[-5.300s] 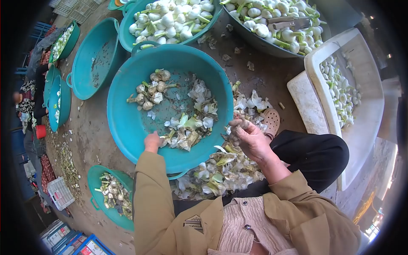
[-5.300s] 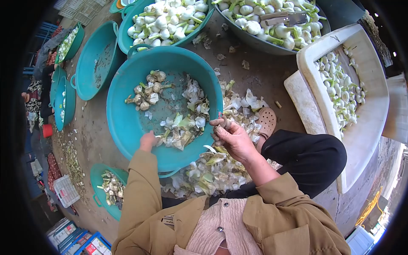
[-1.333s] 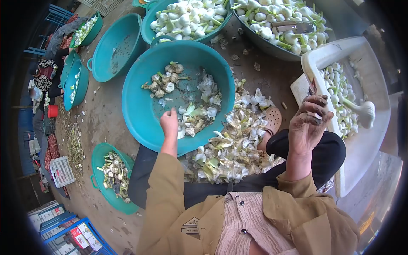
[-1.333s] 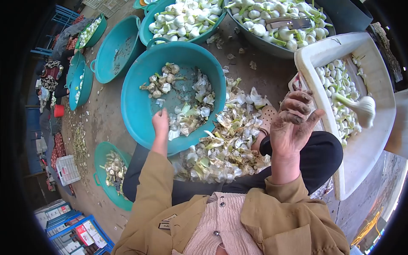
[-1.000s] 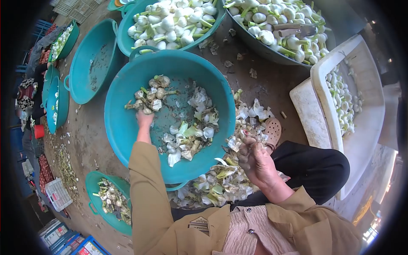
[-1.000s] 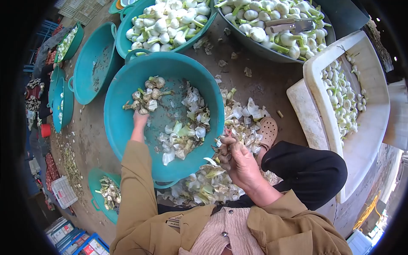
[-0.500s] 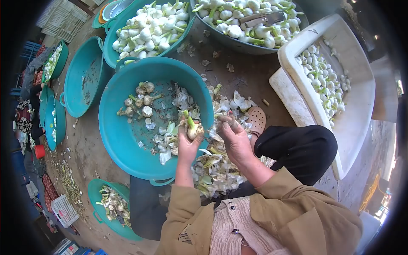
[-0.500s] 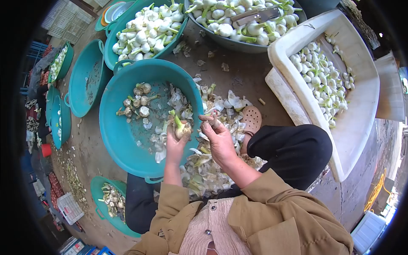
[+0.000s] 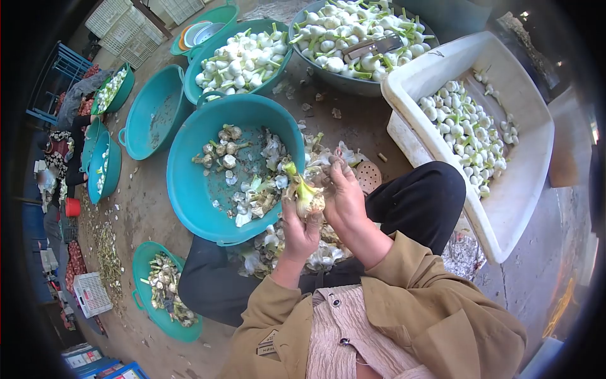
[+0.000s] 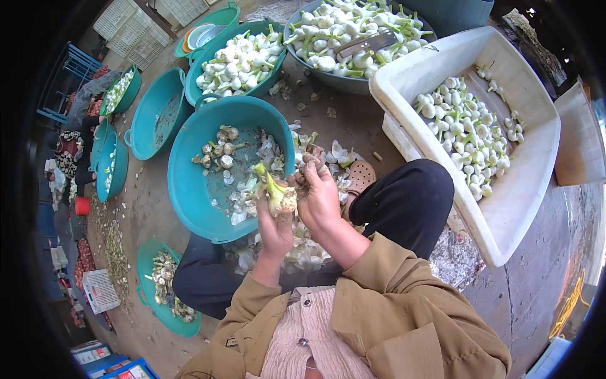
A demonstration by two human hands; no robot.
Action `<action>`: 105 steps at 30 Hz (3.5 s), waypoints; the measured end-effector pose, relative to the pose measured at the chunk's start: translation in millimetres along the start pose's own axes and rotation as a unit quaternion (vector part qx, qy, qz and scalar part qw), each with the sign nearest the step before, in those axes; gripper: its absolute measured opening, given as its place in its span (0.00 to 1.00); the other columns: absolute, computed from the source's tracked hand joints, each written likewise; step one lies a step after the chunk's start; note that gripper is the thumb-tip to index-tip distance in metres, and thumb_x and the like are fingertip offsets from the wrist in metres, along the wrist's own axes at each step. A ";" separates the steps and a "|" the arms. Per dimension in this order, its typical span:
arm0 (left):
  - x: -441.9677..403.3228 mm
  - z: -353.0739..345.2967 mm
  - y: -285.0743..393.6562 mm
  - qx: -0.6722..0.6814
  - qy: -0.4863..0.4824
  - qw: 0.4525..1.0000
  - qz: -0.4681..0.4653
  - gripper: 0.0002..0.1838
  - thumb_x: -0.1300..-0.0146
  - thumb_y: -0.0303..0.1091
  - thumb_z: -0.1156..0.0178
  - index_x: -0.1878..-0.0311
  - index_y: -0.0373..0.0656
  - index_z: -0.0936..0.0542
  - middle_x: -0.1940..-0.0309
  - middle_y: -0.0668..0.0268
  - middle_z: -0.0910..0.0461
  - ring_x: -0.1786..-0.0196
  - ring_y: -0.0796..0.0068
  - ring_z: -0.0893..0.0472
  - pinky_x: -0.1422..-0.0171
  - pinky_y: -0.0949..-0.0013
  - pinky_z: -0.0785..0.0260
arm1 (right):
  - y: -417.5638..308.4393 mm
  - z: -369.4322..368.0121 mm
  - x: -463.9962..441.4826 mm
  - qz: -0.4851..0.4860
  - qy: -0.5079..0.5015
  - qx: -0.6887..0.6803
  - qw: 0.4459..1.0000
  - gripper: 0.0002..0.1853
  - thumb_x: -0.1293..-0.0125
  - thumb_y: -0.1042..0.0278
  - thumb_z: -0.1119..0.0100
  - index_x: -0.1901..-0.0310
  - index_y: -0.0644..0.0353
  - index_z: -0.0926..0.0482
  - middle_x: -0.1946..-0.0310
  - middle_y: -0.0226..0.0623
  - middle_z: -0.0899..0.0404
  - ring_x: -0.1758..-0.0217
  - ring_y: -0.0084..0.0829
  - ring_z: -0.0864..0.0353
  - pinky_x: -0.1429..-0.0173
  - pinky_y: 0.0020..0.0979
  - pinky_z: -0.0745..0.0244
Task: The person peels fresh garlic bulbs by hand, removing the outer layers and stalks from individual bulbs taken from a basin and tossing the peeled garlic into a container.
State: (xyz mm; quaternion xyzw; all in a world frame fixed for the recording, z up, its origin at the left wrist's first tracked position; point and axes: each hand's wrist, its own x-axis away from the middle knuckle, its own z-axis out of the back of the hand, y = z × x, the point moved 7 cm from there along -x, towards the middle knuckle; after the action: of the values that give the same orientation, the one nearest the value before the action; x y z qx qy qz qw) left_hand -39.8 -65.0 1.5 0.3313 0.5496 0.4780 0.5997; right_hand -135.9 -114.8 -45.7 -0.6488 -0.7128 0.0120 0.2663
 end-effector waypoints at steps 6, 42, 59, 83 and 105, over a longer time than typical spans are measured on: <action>-5.8 11.3 24.2 0.037 0.051 0.997 -0.034 0.33 0.33 0.51 0.51 0.37 0.34 0.44 0.42 0.57 0.37 0.41 0.67 0.34 0.36 0.65 0.43 | 13.6 -19.5 31.9 -0.176 -0.093 0.057 0.978 0.17 0.30 0.55 0.54 0.48 0.59 0.31 0.55 0.33 0.28 0.52 0.26 0.28 0.47 0.32 0.30; 23.5 89.3 -44.5 0.399 0.240 0.802 0.375 0.05 0.39 0.26 0.43 0.59 0.38 0.23 0.68 0.65 0.20 0.68 0.76 0.20 0.65 0.73 0.26 | 28.9 -27.4 33.2 0.066 -0.266 0.442 0.854 0.09 0.39 0.72 0.40 0.58 0.61 0.26 0.63 0.31 0.23 0.62 0.26 0.24 0.55 0.27 0.30; 1.1 72.2 38.7 -0.323 0.013 0.944 -0.058 0.13 0.55 0.26 0.33 0.63 0.41 0.21 0.61 0.60 0.25 0.59 0.59 0.24 0.57 0.64 0.30 | -3.3 -60.8 42.0 0.266 -0.269 0.552 0.743 0.09 0.44 0.76 0.38 0.60 0.61 0.23 0.67 0.35 0.23 0.63 0.30 0.23 0.57 0.30 0.29; -23.4 75.5 -25.0 -0.023 -0.002 0.993 0.112 0.17 0.47 0.24 0.36 0.52 0.42 0.23 0.60 0.68 0.25 0.64 0.78 0.23 0.62 0.75 0.30 | 26.6 -2.5 -14.2 -0.093 -0.066 0.365 0.924 0.17 0.34 0.52 0.47 0.59 0.60 0.26 0.76 0.25 0.29 0.78 0.15 0.33 0.75 0.20 0.34; -59.5 292.0 -365.7 -0.454 -0.020 0.813 0.364 0.32 0.52 0.40 0.33 0.42 0.42 0.30 0.47 0.47 0.30 0.46 0.49 0.29 0.41 0.59 0.35 | 11.5 -28.5 -53.2 -0.056 -0.167 0.052 0.983 0.17 0.32 0.51 0.52 0.51 0.53 0.29 0.53 0.33 0.26 0.50 0.30 0.31 0.48 0.31 0.35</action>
State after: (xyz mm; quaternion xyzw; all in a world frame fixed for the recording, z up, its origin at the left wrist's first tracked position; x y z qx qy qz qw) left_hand 325.3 -201.7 -264.1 0.2064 0.0969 0.8498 0.4752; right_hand -113.2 -171.9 -44.8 -0.5816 -0.7810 0.1426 0.1770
